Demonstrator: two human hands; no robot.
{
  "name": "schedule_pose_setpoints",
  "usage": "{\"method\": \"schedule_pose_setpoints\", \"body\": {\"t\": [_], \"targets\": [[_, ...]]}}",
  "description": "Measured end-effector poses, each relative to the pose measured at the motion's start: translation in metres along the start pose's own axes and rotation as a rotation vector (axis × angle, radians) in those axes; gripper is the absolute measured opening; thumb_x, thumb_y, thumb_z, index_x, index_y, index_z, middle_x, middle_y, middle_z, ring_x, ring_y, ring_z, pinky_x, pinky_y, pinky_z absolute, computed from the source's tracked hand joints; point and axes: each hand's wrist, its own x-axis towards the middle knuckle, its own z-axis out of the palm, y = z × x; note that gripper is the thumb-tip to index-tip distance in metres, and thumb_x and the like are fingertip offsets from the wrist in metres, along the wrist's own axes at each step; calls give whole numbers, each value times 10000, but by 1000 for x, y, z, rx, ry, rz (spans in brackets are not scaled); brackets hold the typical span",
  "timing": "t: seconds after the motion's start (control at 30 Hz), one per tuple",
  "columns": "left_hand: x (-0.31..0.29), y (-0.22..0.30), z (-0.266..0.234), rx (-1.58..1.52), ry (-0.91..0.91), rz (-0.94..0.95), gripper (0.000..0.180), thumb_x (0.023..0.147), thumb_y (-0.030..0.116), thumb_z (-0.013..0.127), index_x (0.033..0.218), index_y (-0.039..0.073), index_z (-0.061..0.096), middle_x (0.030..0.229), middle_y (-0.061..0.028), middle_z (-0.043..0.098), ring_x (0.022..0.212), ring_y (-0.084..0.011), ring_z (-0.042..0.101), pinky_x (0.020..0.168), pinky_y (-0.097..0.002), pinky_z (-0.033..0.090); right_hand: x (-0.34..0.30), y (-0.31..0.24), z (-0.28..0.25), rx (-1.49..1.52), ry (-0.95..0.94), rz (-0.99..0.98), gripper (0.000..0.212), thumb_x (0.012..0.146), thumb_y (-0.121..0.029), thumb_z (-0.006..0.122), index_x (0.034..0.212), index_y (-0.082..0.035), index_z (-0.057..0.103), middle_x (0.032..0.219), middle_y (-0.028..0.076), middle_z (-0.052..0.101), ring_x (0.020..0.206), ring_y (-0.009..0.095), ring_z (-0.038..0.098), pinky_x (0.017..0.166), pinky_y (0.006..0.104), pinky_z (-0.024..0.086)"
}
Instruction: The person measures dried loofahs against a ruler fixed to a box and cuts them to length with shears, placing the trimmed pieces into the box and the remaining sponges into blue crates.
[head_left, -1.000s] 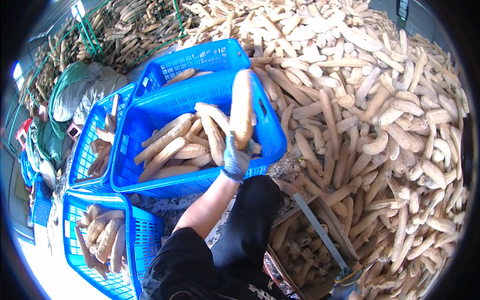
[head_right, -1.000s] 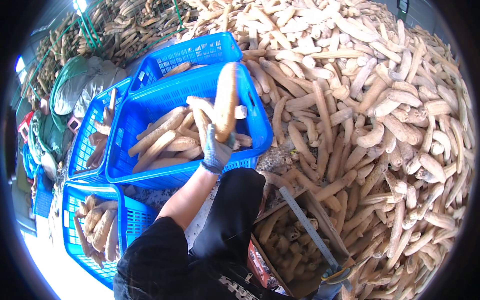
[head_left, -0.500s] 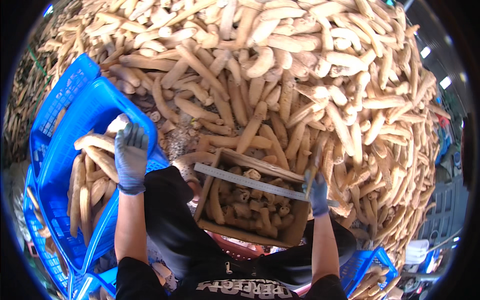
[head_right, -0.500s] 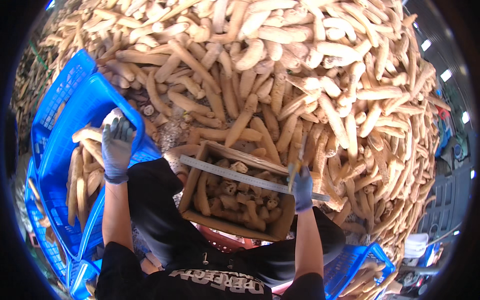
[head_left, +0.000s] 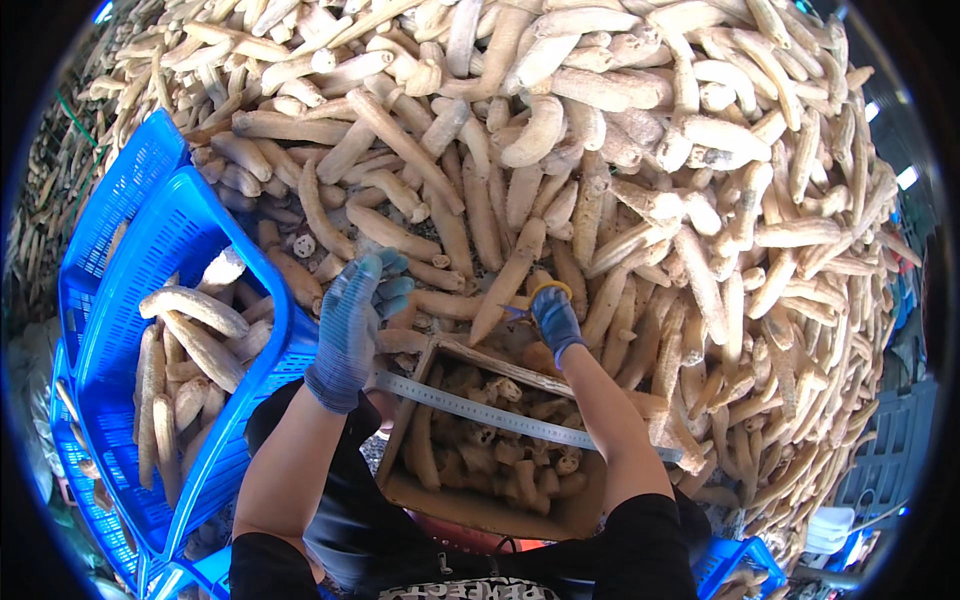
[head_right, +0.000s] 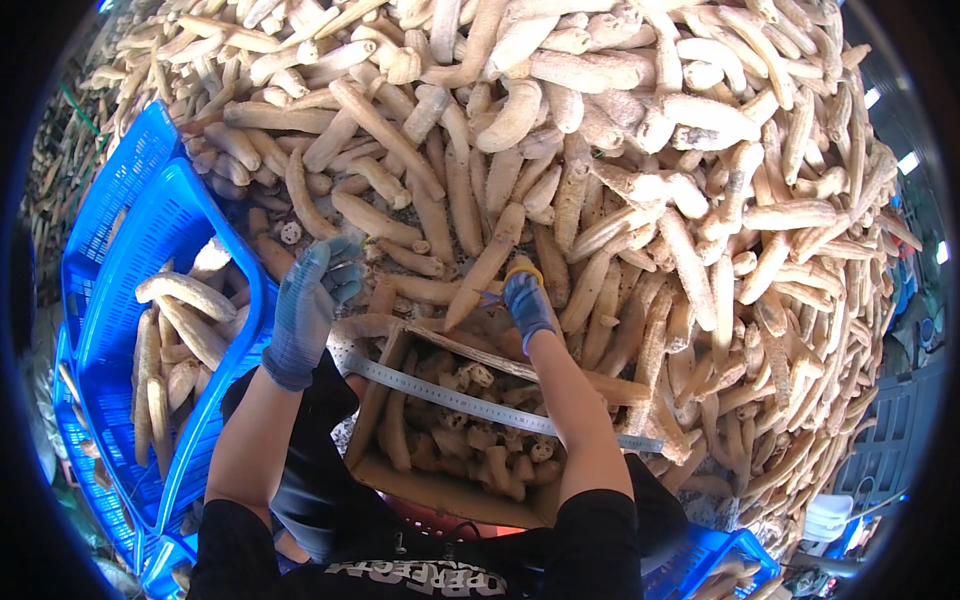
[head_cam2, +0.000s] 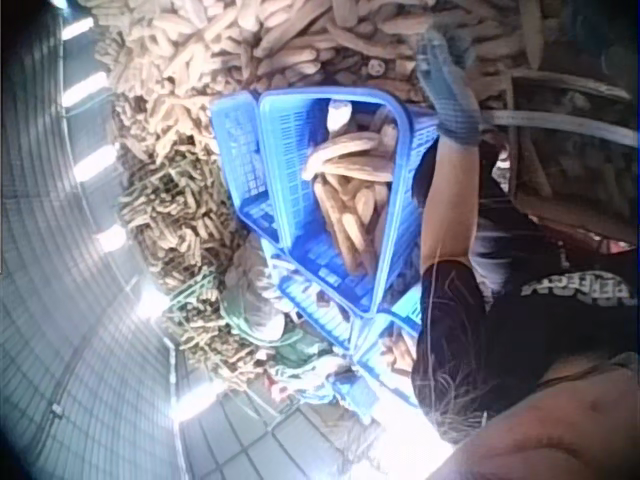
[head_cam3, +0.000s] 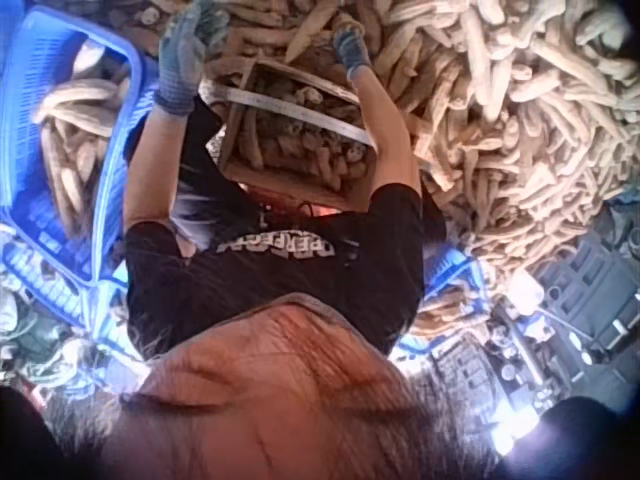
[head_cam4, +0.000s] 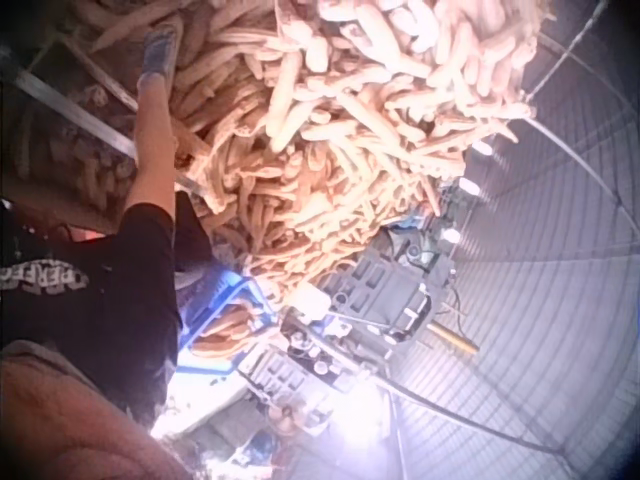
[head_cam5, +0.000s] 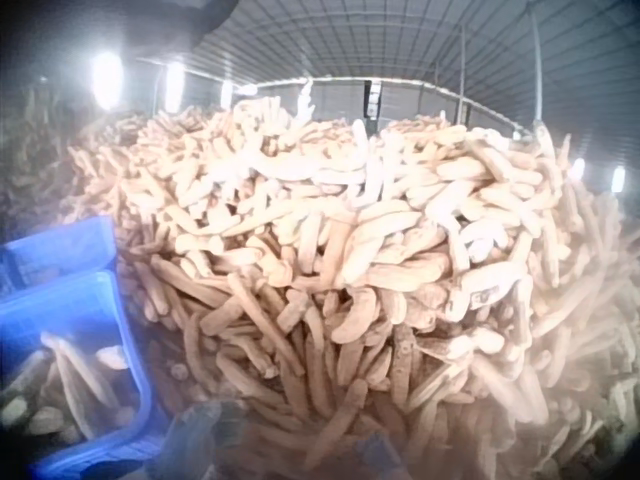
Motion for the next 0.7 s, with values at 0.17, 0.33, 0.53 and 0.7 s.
{"method": "schedule_pose_setpoints", "body": {"t": [0.17, 0.33, 0.53, 0.7], "targets": [[-1, 5, -6, 48, -8, 17, 340, 944, 325, 507, 1145, 58, 570, 1066, -50, 608, 926, -152, 578, 846, -295, 457, 0, 10, -37, 584, 65, 251, 357, 779, -284, 641, 1058, -72, 576, 1028, 97, 584, 956, 238, 558, 799, 349, 451], [-3, -1, 4, 158, -128, -4, 400, 906, 338, 566, 1201, 70, 532, 1144, -55, 578, 1013, -154, 552, 893, -310, 430, -88, 78, -65, 1451, 232, 722, 513, 757, -421, 687, 1048, -22, 548, 964, 126, 595, 874, 252, 597, 765, 351, 483], [3, -25, 0, 1114, -251, 598, 678, 780, 297, 713, 1334, 53, 405, 1329, -144, 450, 1205, -280, 458, 1025, -380, 353, -191, 119, -144, 2589, -30, 638, 508, 872, -450, 580, 1087, 9, 545, 1011, 100, 600, 808, 153, 616, 693, 264, 517], [-25, -23, 20, 1265, -698, 627, 849, 721, 388, 738, 1389, 59, 332, 1318, -205, 450, 1177, -335, 478, 1038, -394, 338, -256, 106, -168, 2661, -151, 382, 541, 885, -440, 561, 1158, 26, 518, 1056, 116, 601, 868, 156, 628, 710, 265, 517]]}}
